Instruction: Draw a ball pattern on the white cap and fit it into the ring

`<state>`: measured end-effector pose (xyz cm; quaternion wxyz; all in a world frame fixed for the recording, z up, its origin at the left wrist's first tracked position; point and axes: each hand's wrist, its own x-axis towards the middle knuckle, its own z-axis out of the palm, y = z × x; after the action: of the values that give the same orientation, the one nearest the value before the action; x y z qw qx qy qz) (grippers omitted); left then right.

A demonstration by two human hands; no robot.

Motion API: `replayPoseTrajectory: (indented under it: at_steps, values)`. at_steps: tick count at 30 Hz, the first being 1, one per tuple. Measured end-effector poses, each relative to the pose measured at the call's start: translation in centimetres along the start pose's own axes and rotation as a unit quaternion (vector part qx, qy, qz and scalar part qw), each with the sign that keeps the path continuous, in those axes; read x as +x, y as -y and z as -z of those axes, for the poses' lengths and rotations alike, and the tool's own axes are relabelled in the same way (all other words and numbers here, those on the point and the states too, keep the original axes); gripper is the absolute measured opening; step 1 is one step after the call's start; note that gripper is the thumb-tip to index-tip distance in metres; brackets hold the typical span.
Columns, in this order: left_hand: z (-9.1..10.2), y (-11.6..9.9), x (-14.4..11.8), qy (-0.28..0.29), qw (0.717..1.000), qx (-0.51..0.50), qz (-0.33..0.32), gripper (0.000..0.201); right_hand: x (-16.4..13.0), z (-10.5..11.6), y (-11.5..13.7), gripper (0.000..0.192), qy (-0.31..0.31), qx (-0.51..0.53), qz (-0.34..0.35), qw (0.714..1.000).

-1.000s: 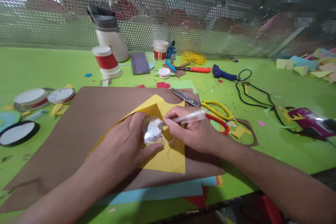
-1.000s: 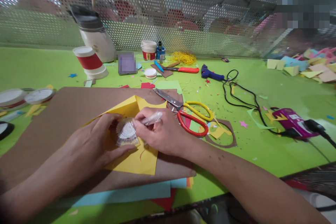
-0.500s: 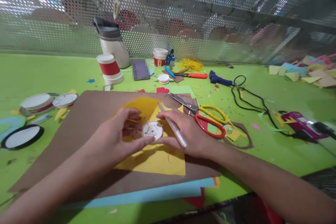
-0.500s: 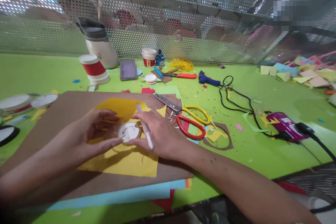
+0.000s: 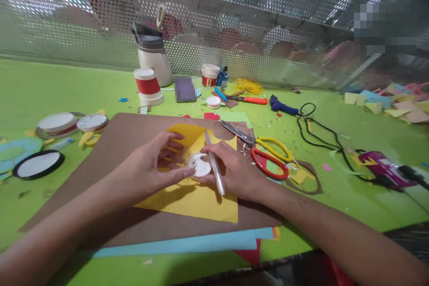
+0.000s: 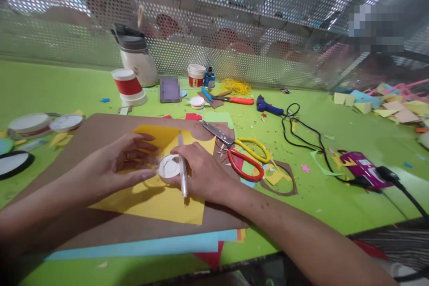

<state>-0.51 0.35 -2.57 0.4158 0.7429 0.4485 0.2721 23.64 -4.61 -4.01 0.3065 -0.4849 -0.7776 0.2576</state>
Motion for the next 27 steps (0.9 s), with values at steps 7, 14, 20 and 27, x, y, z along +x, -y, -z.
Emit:
replayPoseTrajectory:
  at_steps: [7,14,20,27]
  values:
    - [-0.3,-0.8,-0.3,0.054,0.984,0.168,-0.03,0.083,0.0,-0.1,-0.5,0.053,0.017,-0.006,-0.013,1.0]
    - [-0.6,-1.0,-1.1,0.054,0.977,0.2,-0.049,0.081,-0.9,1.9,-0.6,0.038,-0.018,0.014,0.028,0.999]
    - [-1.1,-2.0,-1.7,0.046,0.973,0.226,-0.021,0.076,-0.3,2.2,-0.9,0.05,0.057,0.025,0.05,0.997]
    - [-1.1,-2.1,-1.8,0.046,0.969,0.243,-0.019,0.066,0.5,0.3,-1.3,0.046,0.037,0.017,0.058,0.997]
